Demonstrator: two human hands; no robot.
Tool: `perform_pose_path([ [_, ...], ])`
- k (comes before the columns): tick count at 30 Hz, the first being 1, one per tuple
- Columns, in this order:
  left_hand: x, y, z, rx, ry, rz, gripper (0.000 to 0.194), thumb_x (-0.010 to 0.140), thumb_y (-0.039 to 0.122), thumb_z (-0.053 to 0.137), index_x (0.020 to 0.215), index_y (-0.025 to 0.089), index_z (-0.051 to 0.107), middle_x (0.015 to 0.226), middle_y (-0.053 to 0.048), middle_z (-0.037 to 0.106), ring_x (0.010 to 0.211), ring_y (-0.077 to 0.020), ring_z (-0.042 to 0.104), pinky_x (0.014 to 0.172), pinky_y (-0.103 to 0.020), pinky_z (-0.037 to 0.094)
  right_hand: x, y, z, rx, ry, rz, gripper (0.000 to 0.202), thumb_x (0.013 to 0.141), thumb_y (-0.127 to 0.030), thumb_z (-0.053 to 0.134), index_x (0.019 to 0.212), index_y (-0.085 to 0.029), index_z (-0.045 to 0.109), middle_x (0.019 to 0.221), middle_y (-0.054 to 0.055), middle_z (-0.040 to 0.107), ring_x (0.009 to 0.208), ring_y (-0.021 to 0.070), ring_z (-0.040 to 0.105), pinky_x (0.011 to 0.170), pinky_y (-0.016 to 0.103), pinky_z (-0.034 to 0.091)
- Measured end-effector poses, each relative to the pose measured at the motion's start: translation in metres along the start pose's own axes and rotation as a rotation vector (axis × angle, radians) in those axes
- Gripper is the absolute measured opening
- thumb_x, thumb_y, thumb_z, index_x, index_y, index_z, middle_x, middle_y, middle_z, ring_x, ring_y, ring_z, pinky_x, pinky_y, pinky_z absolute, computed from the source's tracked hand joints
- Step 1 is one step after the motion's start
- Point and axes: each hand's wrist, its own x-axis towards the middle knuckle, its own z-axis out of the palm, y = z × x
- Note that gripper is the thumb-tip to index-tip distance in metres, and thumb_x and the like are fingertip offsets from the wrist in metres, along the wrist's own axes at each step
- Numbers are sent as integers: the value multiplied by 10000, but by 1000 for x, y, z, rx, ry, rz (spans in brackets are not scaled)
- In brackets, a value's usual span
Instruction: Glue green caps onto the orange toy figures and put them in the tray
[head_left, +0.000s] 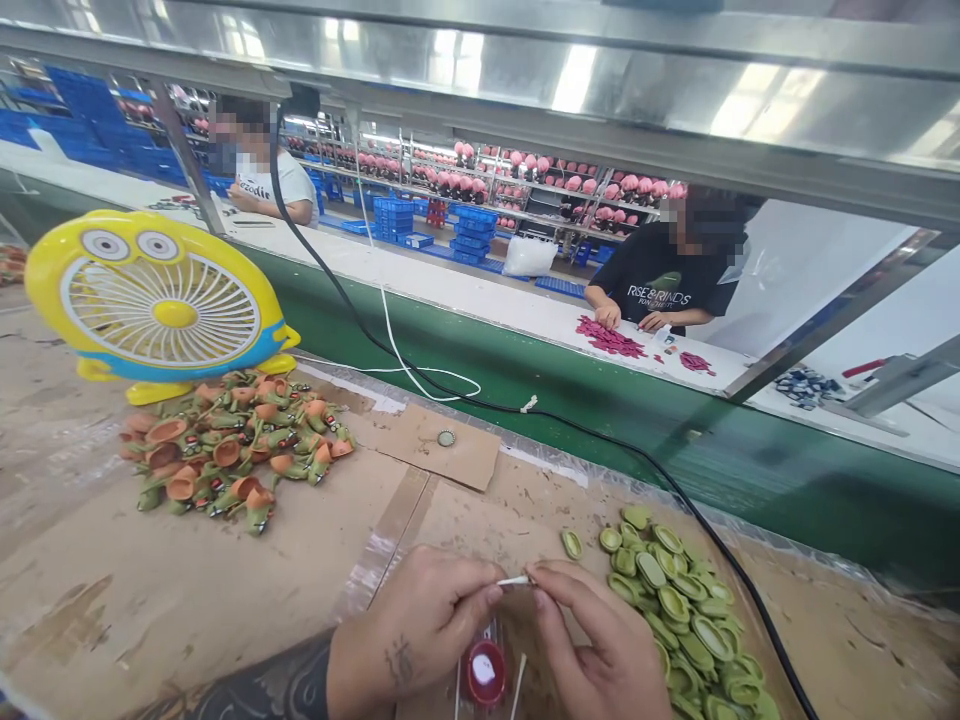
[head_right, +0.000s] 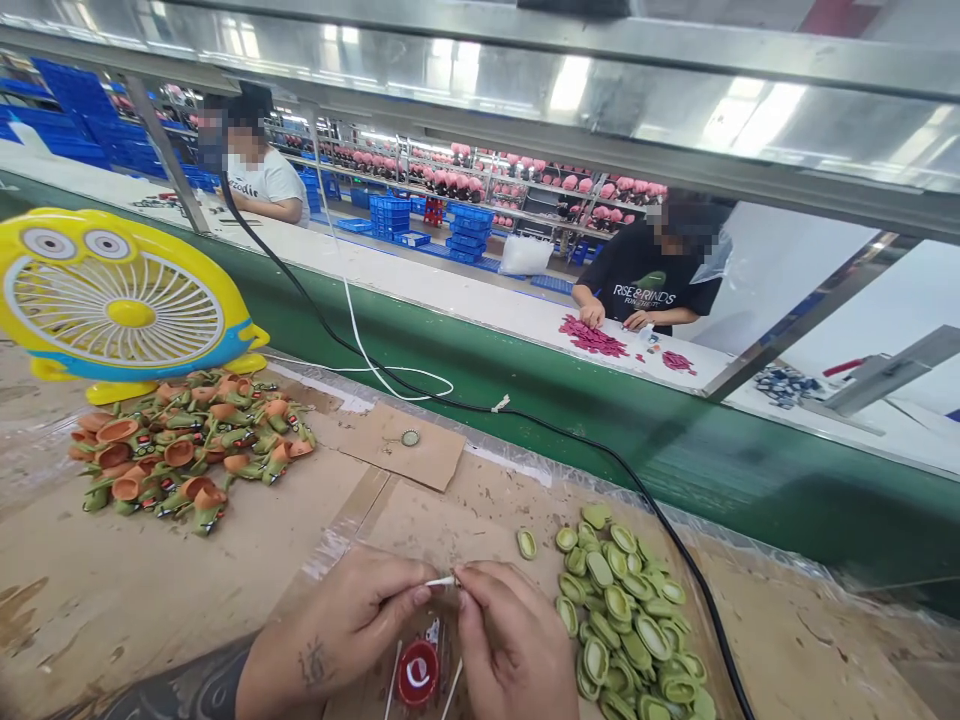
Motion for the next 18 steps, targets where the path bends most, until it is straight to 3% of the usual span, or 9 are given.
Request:
perform_pose_path([
  [7, 1, -4, 3, -3, 71, 30, 316, 1047, 282, 463, 941, 200, 750, 794, -54, 766, 723, -188, 695, 682, -259, 438, -3, 0, 6, 30, 39, 67, 179, 971, -232, 557, 970, -250, 735, 892, 68, 774, 824, 212, 758, 727, 298, 630],
  [11, 0, -3, 0, 8, 82, 33, 303, 1043, 279, 476, 1039, 218, 773, 852, -57, 798, 772, -202, 732, 723, -270, 462, 1, 1, 4, 29, -12, -20, 164, 955, -178, 565, 995, -260, 702, 888, 35, 772, 805, 183, 762, 702, 247, 617],
  [18, -2, -2, -1, 128, 100, 63, 288, 1032, 247, 490, 1012, 203, 774, 826, -60, 792, 754, -204, 738, 706, -284, 468, 4, 8, 1, 19, -68, -123, 207, 930, -110, 569, 1054, -258, 646, 888, 6, 754, 803, 145, 752, 722, 203, 603],
])
